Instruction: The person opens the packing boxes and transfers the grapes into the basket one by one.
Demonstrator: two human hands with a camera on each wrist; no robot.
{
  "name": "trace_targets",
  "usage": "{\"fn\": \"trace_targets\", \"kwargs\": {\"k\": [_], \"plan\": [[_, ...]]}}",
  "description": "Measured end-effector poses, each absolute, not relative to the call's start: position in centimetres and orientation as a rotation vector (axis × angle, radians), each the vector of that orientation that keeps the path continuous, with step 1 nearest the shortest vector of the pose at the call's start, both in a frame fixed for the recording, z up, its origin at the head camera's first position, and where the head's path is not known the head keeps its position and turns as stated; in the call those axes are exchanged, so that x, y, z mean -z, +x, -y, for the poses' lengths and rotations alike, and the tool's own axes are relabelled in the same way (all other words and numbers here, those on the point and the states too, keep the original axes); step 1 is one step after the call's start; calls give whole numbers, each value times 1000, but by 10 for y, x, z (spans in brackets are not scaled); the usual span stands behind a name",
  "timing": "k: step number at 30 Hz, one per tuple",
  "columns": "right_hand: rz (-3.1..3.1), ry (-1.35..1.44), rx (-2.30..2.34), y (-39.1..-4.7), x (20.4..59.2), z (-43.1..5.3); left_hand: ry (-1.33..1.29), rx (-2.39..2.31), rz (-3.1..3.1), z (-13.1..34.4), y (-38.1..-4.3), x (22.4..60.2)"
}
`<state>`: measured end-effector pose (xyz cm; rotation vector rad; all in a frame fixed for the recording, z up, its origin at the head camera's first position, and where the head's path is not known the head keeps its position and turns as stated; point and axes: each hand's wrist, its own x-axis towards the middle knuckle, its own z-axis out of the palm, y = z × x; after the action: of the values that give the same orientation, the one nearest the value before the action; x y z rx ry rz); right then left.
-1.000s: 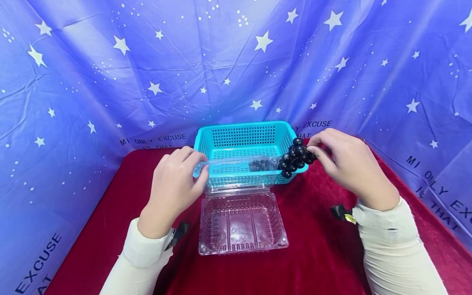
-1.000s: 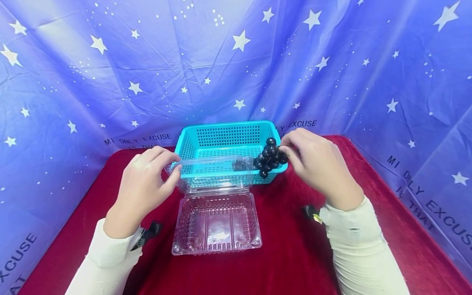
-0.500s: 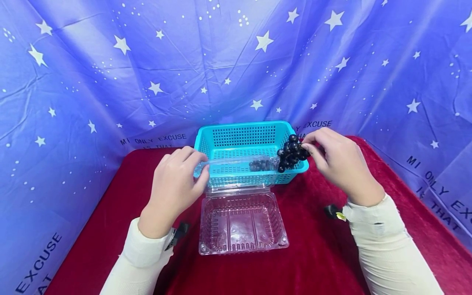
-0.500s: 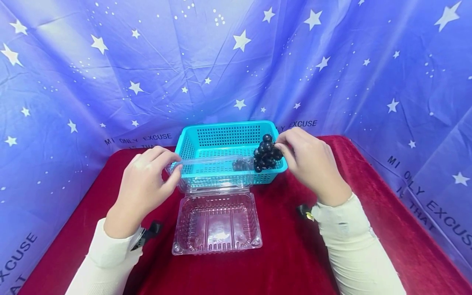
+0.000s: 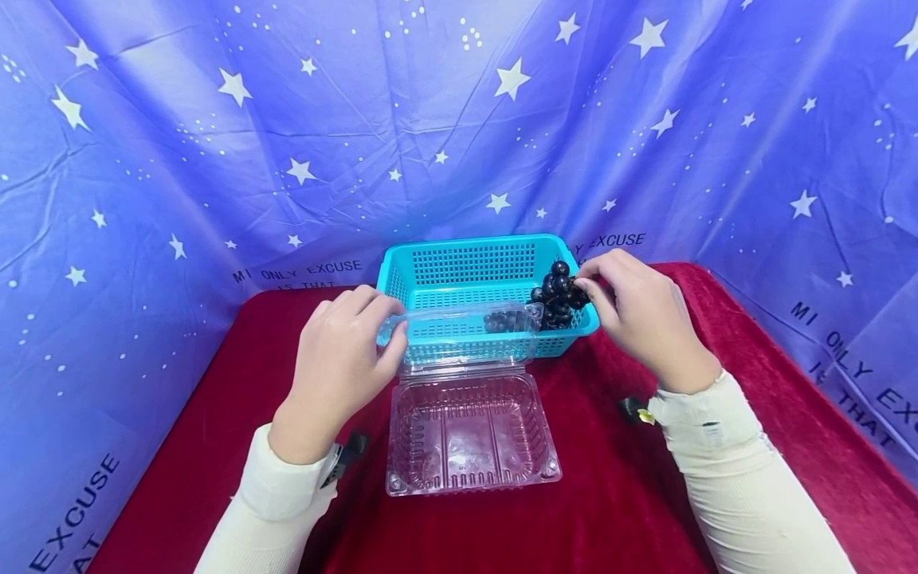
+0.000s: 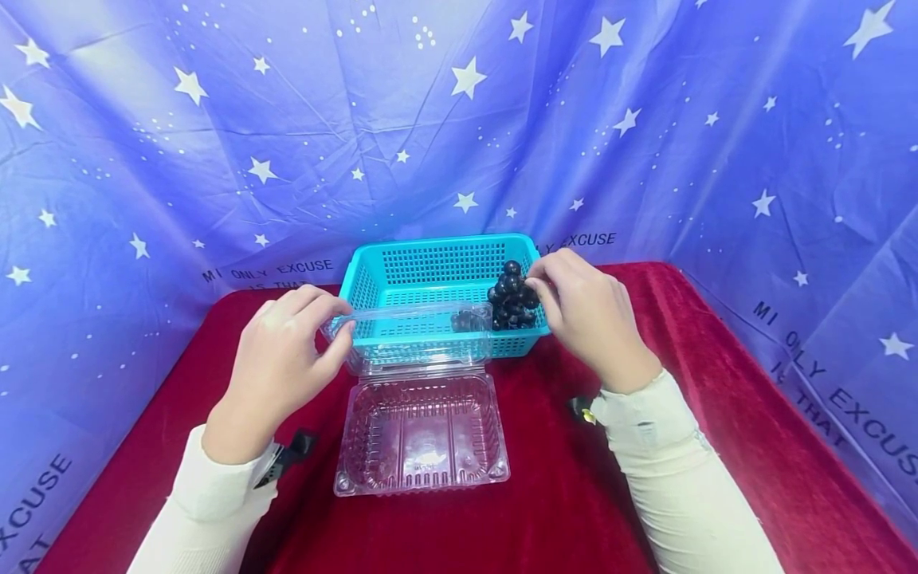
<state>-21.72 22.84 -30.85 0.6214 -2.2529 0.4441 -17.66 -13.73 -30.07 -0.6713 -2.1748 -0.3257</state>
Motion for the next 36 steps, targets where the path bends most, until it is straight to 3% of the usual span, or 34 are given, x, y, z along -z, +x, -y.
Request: {"fn": "trace_targets", "kwargs": {"k": [36], "plan": [[2380, 506, -447, -243, 351, -213, -673, 308, 2200, 138, -176, 299]]}}
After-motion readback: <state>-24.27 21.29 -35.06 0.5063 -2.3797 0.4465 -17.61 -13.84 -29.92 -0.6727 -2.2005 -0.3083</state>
